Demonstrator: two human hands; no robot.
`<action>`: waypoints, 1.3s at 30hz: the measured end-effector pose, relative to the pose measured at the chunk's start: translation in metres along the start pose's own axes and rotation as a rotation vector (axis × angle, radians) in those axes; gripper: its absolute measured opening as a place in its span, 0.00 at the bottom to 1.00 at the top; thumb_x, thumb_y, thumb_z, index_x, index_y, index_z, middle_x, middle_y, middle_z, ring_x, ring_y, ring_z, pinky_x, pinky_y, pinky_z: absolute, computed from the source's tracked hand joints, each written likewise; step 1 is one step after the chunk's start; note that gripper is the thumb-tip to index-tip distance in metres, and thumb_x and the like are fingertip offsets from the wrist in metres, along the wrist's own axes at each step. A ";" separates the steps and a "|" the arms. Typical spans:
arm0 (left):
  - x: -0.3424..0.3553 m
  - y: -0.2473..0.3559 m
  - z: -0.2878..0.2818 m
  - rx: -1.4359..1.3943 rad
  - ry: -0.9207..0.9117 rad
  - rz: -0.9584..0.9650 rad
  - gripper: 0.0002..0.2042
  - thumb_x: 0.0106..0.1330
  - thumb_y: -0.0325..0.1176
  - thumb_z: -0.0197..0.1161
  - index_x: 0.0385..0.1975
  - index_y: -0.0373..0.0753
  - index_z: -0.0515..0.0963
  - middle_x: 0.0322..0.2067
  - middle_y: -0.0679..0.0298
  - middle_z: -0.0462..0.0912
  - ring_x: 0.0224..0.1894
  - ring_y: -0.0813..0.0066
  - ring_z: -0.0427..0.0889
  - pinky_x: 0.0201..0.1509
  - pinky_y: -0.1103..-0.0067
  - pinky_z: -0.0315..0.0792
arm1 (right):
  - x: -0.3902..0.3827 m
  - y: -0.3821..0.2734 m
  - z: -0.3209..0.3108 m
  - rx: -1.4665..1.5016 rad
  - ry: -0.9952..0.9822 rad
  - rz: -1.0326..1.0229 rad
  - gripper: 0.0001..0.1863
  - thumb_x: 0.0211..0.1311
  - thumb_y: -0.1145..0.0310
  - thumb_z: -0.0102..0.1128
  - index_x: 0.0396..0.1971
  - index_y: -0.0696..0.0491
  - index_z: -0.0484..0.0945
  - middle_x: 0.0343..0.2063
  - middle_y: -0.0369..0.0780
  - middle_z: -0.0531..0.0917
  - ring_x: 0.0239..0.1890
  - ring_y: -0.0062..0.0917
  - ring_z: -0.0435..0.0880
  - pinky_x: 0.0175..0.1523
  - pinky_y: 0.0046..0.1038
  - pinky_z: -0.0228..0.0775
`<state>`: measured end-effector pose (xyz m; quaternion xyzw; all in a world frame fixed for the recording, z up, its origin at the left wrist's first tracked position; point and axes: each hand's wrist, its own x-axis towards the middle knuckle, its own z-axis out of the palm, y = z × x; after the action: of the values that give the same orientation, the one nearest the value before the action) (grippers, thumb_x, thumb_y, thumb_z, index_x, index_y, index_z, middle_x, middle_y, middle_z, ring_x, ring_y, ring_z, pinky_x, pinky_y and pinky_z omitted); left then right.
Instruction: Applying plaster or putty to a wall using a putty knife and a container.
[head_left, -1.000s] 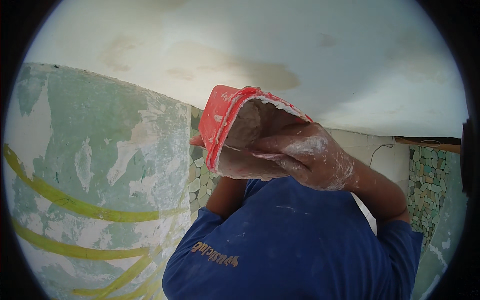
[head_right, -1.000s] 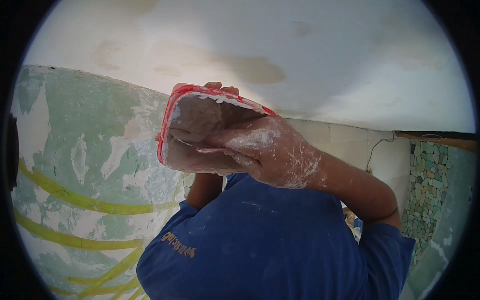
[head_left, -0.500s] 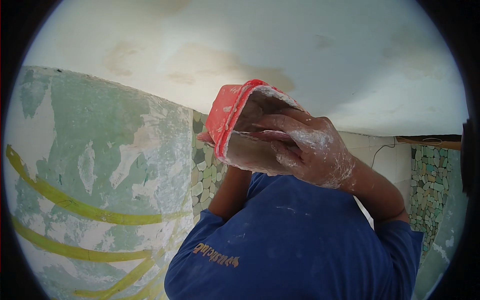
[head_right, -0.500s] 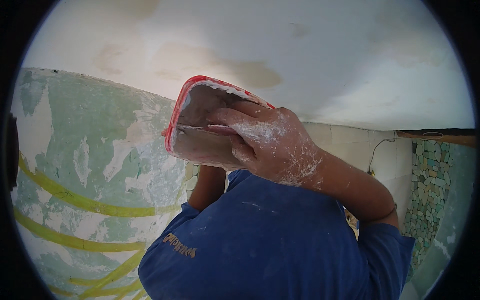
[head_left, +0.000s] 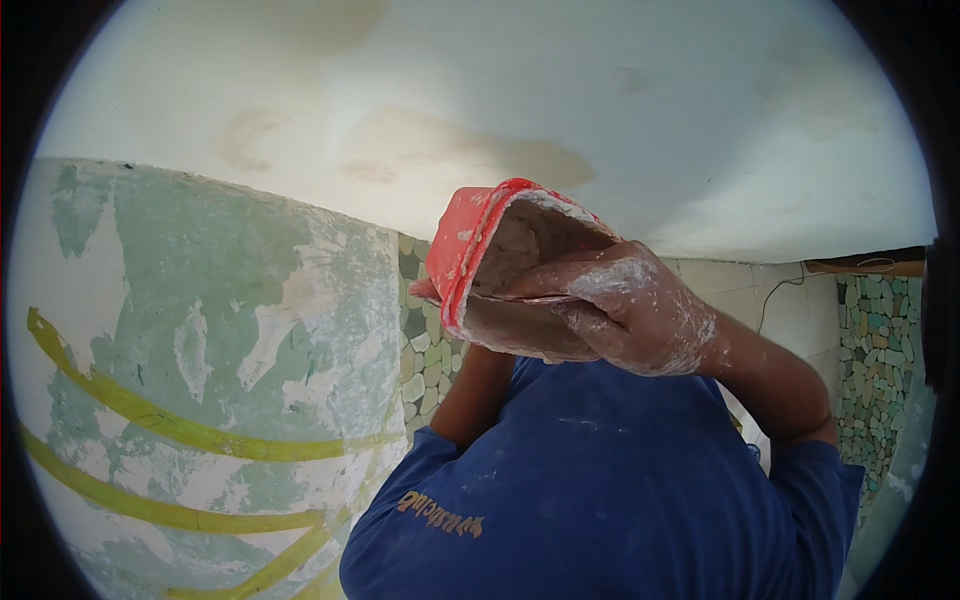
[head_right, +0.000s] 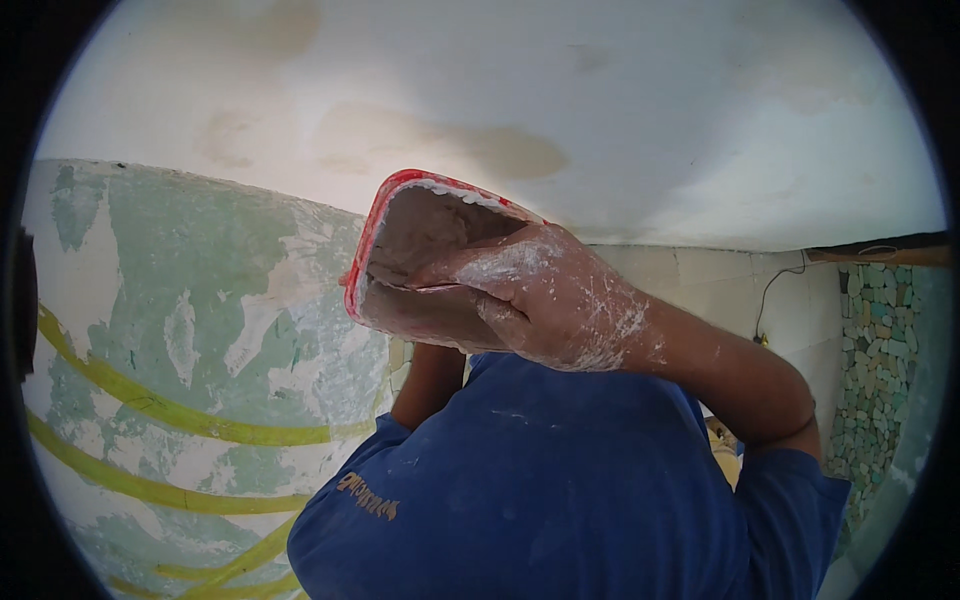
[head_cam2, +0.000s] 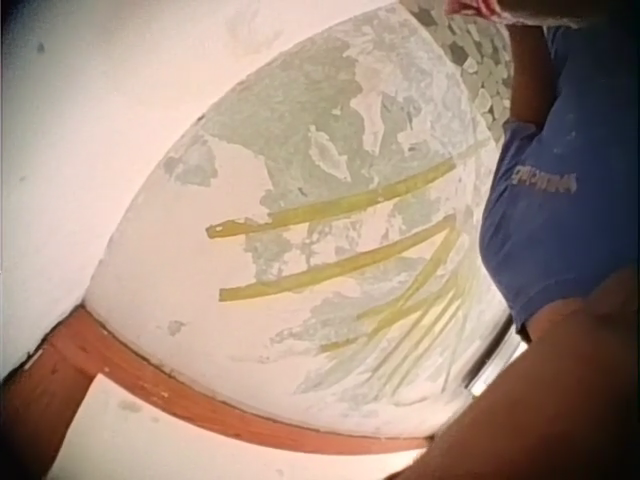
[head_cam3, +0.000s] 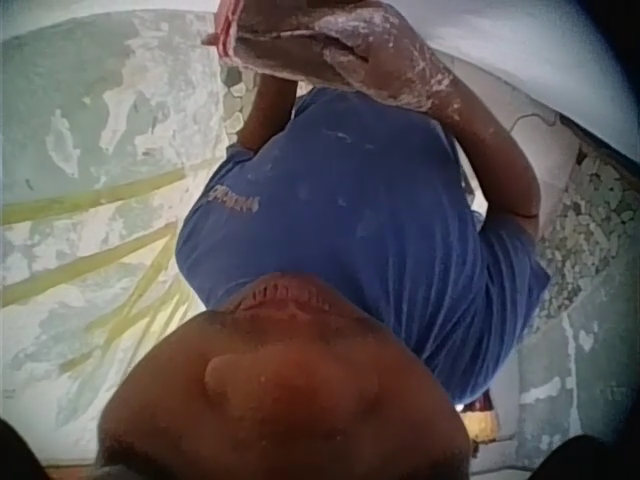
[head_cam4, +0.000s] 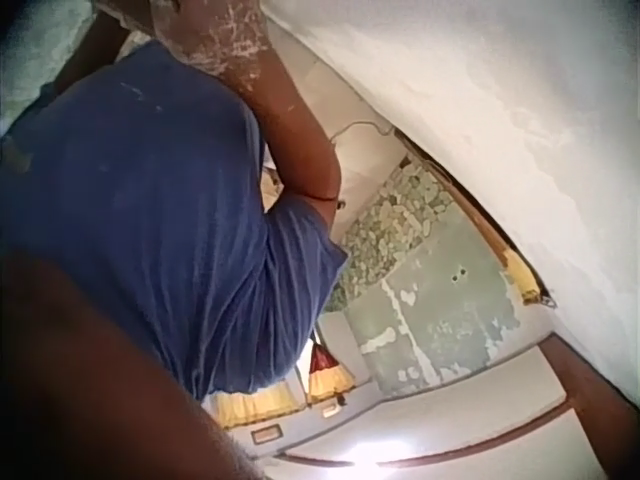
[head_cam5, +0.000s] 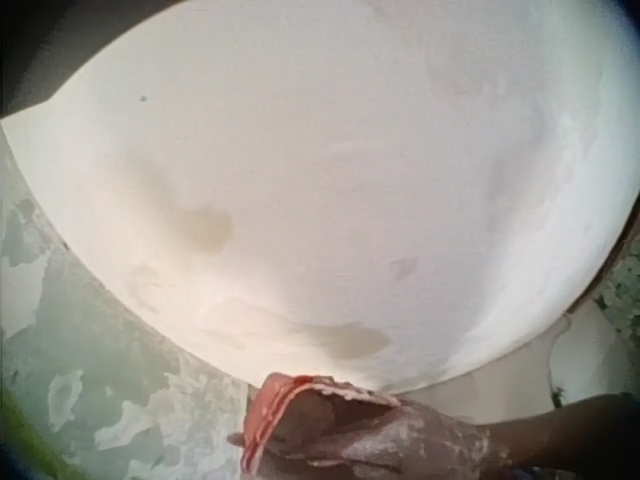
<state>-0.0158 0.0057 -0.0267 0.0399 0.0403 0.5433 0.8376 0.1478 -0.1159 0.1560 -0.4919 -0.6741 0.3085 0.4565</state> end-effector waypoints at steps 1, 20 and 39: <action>-0.001 0.000 -0.002 -0.002 0.006 0.002 0.45 0.56 0.72 0.57 0.65 0.41 0.67 0.60 0.54 0.73 0.64 0.53 0.70 0.68 0.52 0.63 | 0.000 -0.001 -0.001 0.024 -0.011 0.015 0.19 0.56 0.80 0.55 0.48 0.56 0.81 0.42 0.47 0.86 0.46 0.44 0.84 0.54 0.38 0.74; 0.015 -0.003 -0.040 -0.098 0.166 0.089 0.44 0.58 0.73 0.54 0.66 0.44 0.66 0.62 0.57 0.72 0.64 0.53 0.69 0.68 0.50 0.62 | -0.013 0.004 -0.029 0.172 -0.002 0.052 0.16 0.58 0.80 0.60 0.47 0.60 0.81 0.44 0.45 0.86 0.41 0.31 0.87 0.51 0.27 0.76; 0.045 -0.004 -0.087 -0.438 0.141 -0.461 0.44 0.59 0.75 0.51 0.67 0.47 0.65 0.63 0.59 0.70 0.65 0.53 0.68 0.69 0.48 0.61 | -0.093 0.080 -0.052 1.245 0.772 0.342 0.14 0.62 0.71 0.65 0.47 0.51 0.78 0.36 0.34 0.85 0.32 0.17 0.84 0.28 0.23 0.76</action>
<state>-0.0030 0.0471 -0.1145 -0.1893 -0.0115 0.3367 0.9223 0.2349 -0.1791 0.0783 -0.3138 -0.0813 0.5051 0.7998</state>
